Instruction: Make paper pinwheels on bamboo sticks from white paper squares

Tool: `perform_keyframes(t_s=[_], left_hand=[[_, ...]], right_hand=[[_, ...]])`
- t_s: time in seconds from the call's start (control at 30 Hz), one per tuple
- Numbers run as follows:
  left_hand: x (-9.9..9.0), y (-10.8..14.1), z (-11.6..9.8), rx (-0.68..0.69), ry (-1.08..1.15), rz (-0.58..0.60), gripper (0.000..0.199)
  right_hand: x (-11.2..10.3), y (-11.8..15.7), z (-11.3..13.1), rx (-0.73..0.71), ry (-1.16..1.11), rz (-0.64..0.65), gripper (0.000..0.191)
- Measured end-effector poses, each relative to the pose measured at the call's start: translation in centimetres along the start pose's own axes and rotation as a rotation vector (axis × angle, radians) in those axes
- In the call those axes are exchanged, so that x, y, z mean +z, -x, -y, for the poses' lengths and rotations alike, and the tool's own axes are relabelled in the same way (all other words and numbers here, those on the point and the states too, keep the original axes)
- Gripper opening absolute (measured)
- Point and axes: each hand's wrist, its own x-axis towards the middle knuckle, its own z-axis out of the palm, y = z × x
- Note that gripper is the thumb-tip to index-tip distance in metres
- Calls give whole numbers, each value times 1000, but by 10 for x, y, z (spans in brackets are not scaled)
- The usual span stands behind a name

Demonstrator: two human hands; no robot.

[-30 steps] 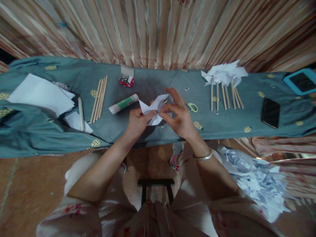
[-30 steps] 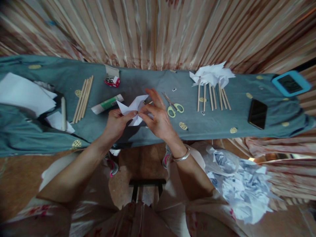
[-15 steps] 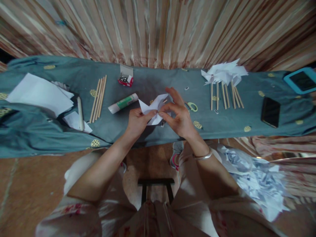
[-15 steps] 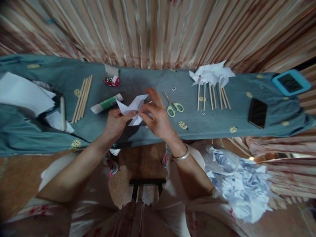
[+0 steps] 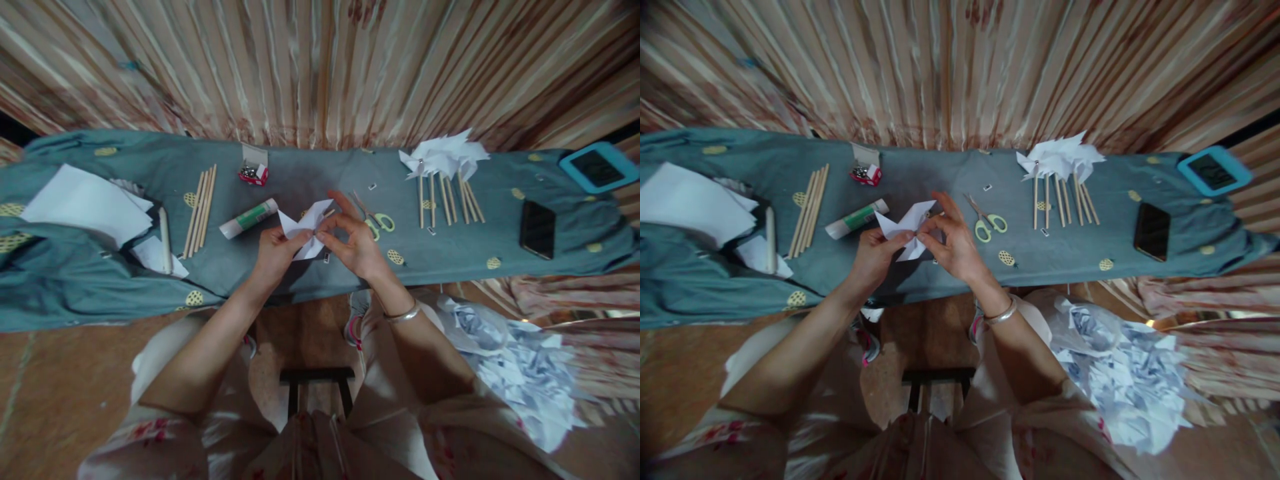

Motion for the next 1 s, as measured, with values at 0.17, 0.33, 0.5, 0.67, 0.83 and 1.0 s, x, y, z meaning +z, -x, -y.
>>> perform_keyframes(t_s=[0.17,0.33,0.5,0.67,0.83,1.0], left_hand=[[-4,0,-3,-31,19,29,28],[-9,1,-7,-40,10,26,31],[-12,2,-8,-44,26,15,38],[-14,1,-8,-69,72,6,39],[-17,0,-9,-85,87,-14,39],[-20,-1,-9,-91,71,-32,38]], right_hand=[[3,-4,-1,34,-70,39,4],[8,-6,-1,66,-172,48,7],[14,-9,-1,128,-266,34,12],[18,-11,3,175,-310,-17,14],[25,-12,3,253,-362,-131,36],[33,-15,-1,346,-478,-126,57]])
